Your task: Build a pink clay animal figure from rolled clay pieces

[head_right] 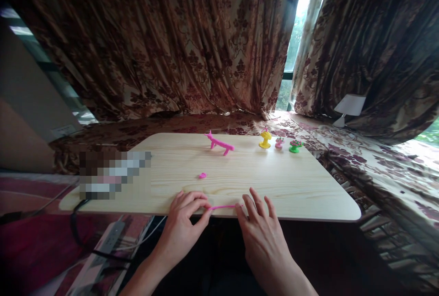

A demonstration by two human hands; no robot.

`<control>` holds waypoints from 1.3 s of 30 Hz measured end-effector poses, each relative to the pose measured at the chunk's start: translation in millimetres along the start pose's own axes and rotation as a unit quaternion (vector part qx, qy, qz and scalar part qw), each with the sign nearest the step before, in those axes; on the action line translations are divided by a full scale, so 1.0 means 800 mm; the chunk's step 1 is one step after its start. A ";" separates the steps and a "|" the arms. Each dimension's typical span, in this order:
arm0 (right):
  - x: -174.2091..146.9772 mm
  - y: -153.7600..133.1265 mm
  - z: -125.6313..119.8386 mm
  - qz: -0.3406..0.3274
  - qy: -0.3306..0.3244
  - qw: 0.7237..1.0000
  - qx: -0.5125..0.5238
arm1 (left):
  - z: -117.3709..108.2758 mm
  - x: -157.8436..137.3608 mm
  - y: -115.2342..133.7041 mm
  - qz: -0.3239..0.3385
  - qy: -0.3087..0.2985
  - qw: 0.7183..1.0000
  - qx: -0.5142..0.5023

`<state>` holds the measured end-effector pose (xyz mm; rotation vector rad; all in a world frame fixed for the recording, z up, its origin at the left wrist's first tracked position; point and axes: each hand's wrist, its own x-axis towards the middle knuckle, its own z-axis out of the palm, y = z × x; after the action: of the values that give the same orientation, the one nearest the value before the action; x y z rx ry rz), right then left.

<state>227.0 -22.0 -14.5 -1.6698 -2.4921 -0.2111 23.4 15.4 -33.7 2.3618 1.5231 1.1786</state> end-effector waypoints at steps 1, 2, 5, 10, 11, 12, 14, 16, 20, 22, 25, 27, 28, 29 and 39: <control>0.001 0.000 0.000 0.003 0.001 1.000 0.000 | 0.000 0.000 0.000 0.000 0.002 1.000 0.001; 0.002 0.000 0.000 0.004 0.002 1.000 0.000 | 0.000 0.000 0.001 0.000 0.003 1.000 0.001; 0.000 -0.001 0.001 -0.002 0.002 1.000 -0.002 | -0.002 0.000 0.001 0.000 0.004 1.000 -0.001; -0.006 -0.001 0.007 -0.006 0.007 1.000 -0.009 | -0.001 -0.001 0.000 -0.003 0.001 1.000 -0.002; -0.004 -0.001 0.007 -0.003 0.010 1.000 -0.009 | 0.000 -0.001 -0.001 -0.005 0.000 1.000 -0.003; 0.000 0.000 0.006 0.000 0.013 1.000 -0.010 | 0.000 -0.001 -0.001 -0.006 -0.002 1.000 -0.003; 0.007 -0.001 0.003 0.006 0.020 1.000 -0.009 | 0.000 -0.001 -0.001 -0.010 -0.008 1.000 -0.005; 0.013 -0.003 0.000 0.006 0.025 1.000 -0.004 | -0.001 -0.001 -0.002 -0.011 -0.012 1.000 -0.005; 0.014 -0.012 0.000 -0.013 0.022 0.999 0.020 | -0.002 -0.002 -0.002 -0.012 -0.008 1.000 -0.006; 0.012 -0.015 0.003 -0.018 0.016 0.999 0.030 | -0.003 -0.003 -0.001 -0.012 -0.009 1.000 -0.007; 0.009 -0.015 0.005 -0.021 0.017 0.999 0.044 | -0.004 -0.005 -0.001 -0.011 -0.019 1.000 -0.013; 0.010 -0.012 0.002 -0.018 0.035 0.997 0.063 | -0.005 -0.004 -0.001 -0.012 -0.026 0.999 -0.018; 0.012 -0.011 0.000 -0.018 0.048 0.995 0.081 | -0.006 -0.002 -0.001 -0.014 -0.029 0.999 -0.022; 0.016 -0.010 -0.002 -0.021 0.060 0.992 0.108 | -0.007 0.001 -0.001 -0.015 -0.031 0.999 -0.029; 0.094 0.022 -0.026 0.015 0.081 0.831 0.550 | -0.021 0.073 0.022 -0.015 -0.019 0.989 -0.148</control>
<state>215.7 48.7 20.9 -1.0733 -1.7773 0.8814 37.2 48.2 18.5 2.1470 1.2674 1.2475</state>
